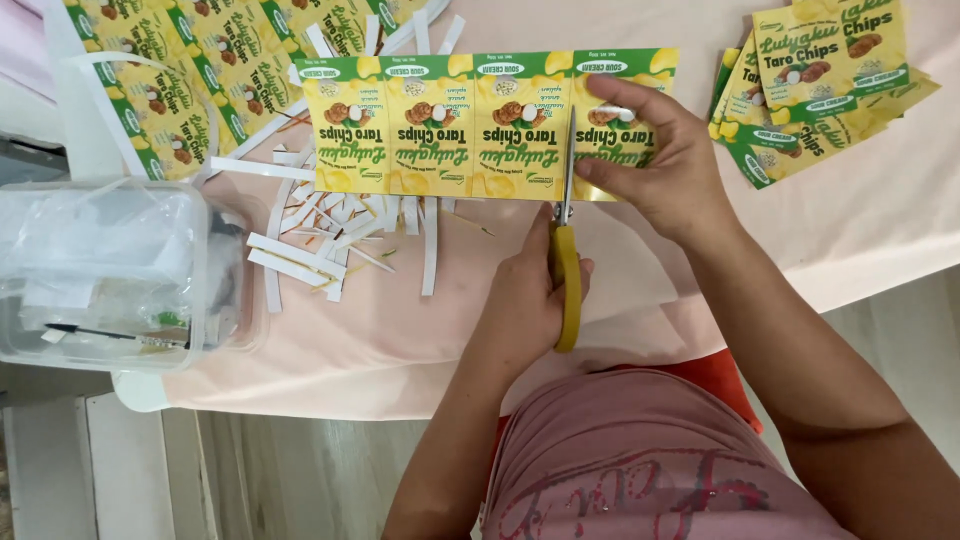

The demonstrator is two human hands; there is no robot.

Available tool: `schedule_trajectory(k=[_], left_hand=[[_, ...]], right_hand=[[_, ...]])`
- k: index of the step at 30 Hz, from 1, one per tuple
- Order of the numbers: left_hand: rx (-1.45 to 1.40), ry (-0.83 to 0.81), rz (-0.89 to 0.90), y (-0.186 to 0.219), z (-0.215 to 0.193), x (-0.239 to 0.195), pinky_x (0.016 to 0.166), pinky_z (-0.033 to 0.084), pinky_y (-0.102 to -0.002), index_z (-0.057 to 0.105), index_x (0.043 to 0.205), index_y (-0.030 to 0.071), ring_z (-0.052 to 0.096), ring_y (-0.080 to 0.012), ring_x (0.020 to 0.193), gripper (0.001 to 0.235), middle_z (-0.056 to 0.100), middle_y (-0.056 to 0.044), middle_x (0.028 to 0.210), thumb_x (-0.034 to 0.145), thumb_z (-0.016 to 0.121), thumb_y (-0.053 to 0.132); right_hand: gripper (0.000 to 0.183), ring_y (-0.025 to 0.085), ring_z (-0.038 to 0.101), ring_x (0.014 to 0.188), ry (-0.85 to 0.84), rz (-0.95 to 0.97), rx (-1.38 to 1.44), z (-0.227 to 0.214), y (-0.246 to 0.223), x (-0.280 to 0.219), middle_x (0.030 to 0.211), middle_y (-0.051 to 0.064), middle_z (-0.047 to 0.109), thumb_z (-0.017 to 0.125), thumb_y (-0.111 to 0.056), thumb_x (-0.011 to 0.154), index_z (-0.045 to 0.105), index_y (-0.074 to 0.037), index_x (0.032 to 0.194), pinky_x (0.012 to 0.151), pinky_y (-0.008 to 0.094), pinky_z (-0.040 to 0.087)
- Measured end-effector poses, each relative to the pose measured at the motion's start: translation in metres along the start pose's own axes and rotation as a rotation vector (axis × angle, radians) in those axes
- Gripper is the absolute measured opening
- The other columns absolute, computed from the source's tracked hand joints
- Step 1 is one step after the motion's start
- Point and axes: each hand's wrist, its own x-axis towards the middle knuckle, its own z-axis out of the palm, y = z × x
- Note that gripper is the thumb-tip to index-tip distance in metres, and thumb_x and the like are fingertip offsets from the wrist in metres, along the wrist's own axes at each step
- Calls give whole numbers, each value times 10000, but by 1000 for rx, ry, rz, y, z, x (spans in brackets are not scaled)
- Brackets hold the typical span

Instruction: The person uses yellow-handled scissors to cut a large printed sheet of 'Lutyaku Taro Chips' packaging into individual packet-sized pieces. The person repeatedly cuts along the printed lines, separates the cut pieces, and stacks them on the table. Trimmed paper strips accumulate on the table throughout the process.

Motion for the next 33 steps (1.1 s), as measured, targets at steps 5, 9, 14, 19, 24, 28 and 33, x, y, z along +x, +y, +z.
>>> schedule_trajectory(k=[5,9,14,19,24,28,33], left_hand=[[-11,-17,-2,-4,1,12,772,566,-363,276,1574,-13,747,-263,822,757,770,-92,923,950,571,296],[-63,-37,-39,-1,-2,13,748,590,-350,294,1575,13,749,-229,737,709,768,-71,891,962,563,248],[-101,-48,-51,-6,-5,15,688,604,-343,345,1545,30,752,-223,660,667,740,-84,876,958,577,243],[-182,-70,-138,3,-5,17,695,602,-347,287,1590,56,748,-229,667,751,774,-141,1029,940,560,312],[-115,-67,-93,3,-8,25,700,505,-392,492,1209,85,679,-275,764,349,656,-90,852,958,562,316],[-90,-57,-71,-1,-8,30,712,501,-390,509,1156,77,689,-285,808,329,678,-99,883,955,569,331],[-79,-75,-102,1,-11,30,705,503,-384,517,1173,75,688,-287,788,337,676,-108,866,953,570,325]], right_hand=[[606,211,513,1392,-13,43,4,1,7,5,1454,72,588,825,-26,897,574,-132,1438,1174,359,401],[608,226,505,1429,-6,58,18,4,11,6,1465,79,587,824,-8,892,565,-104,1434,1200,361,411],[625,228,492,1423,-16,75,18,5,16,7,1471,94,574,821,9,887,560,-103,1444,1181,346,416],[720,175,447,1394,-44,109,67,8,17,5,1550,72,508,816,21,883,500,-114,1515,1155,293,390],[732,134,433,1345,-31,232,68,13,5,3,1540,42,520,815,31,847,523,-130,1499,1097,257,338],[721,160,425,1375,-29,252,53,15,-2,4,1545,46,522,812,12,848,526,-131,1493,1111,288,361],[704,159,410,1372,8,351,183,19,-13,5,1516,50,483,778,63,847,532,-121,1480,1045,295,539]])
